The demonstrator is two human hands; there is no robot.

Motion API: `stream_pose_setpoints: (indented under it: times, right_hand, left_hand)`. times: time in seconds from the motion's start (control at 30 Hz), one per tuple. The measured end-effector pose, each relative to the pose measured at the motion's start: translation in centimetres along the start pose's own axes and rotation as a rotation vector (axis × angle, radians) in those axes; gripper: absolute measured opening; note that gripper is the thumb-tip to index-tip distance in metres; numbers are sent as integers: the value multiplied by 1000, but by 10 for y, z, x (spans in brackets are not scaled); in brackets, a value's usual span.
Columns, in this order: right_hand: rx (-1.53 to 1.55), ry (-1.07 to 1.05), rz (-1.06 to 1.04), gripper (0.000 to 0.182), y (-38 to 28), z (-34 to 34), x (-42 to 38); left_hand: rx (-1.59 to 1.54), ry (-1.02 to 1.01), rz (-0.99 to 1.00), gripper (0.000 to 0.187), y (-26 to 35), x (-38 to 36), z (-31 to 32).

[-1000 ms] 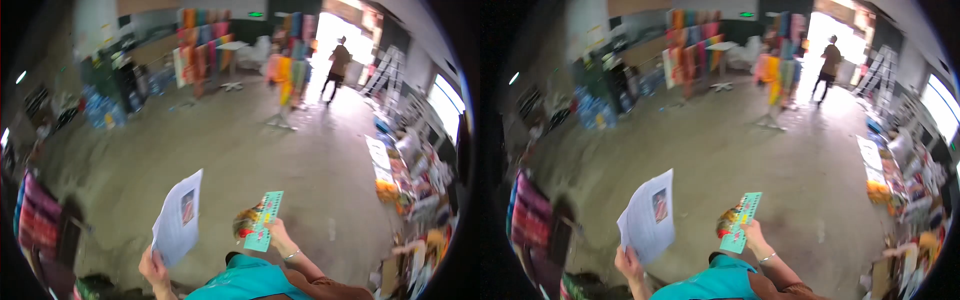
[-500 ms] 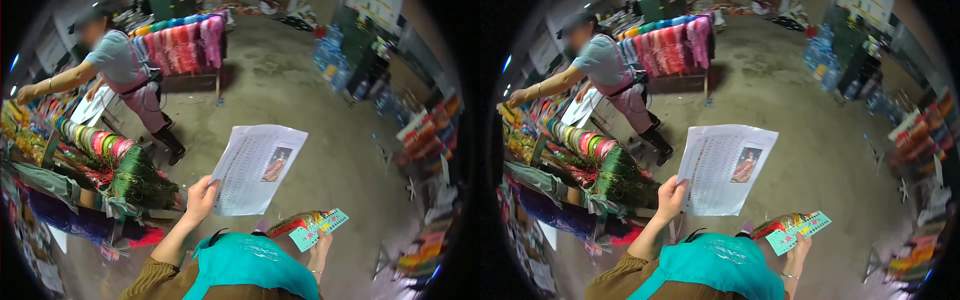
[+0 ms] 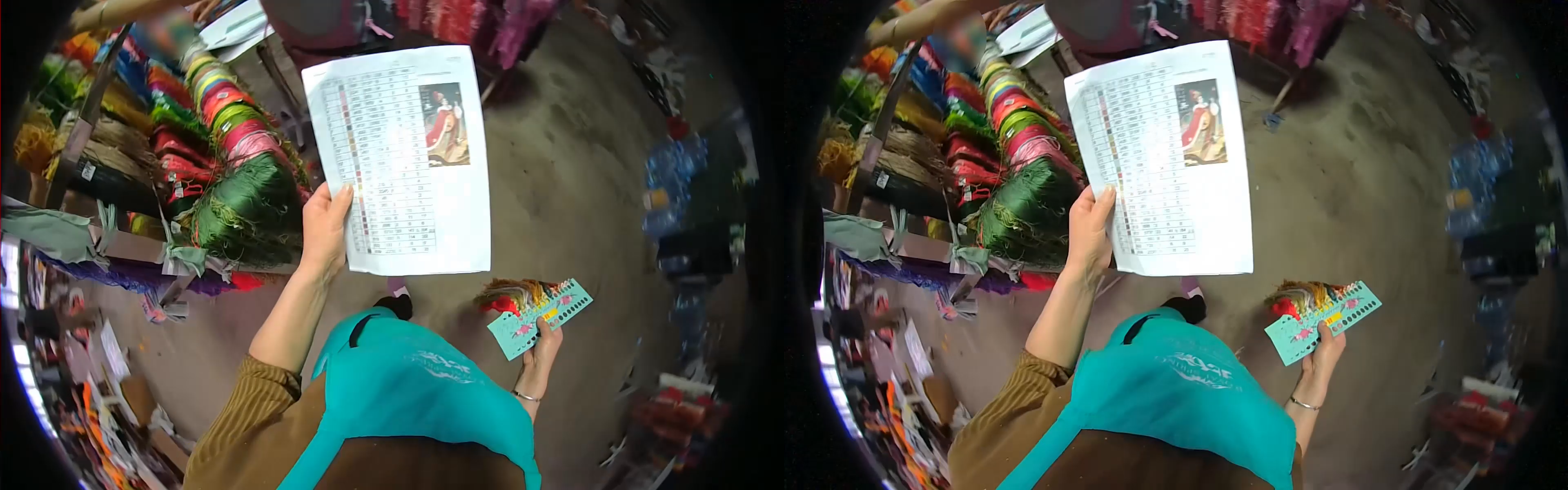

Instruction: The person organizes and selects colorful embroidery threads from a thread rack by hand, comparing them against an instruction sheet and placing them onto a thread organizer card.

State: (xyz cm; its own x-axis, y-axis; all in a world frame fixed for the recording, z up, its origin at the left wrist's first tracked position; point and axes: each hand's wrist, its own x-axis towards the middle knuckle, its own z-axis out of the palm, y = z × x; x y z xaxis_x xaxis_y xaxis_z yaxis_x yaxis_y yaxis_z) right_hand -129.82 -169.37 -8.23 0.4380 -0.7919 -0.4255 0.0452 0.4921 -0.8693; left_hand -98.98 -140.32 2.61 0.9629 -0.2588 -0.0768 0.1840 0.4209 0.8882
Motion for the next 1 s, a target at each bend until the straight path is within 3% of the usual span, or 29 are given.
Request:
stream_pose_setpoints:
  times: [0.43,0.7,1.0]
  right_hand:
    - [-89,-290,43,38,-54,170,133]
    - [-317,-659,169,31,-94,275,208]
    - [-528,-1059,338,32,-149,383,284]
  left_hand:
    - [56,108,126,27,9,118,3]
    - [86,334,192,26,11,143,12]
    - [57,721,281,28,10,146,62]
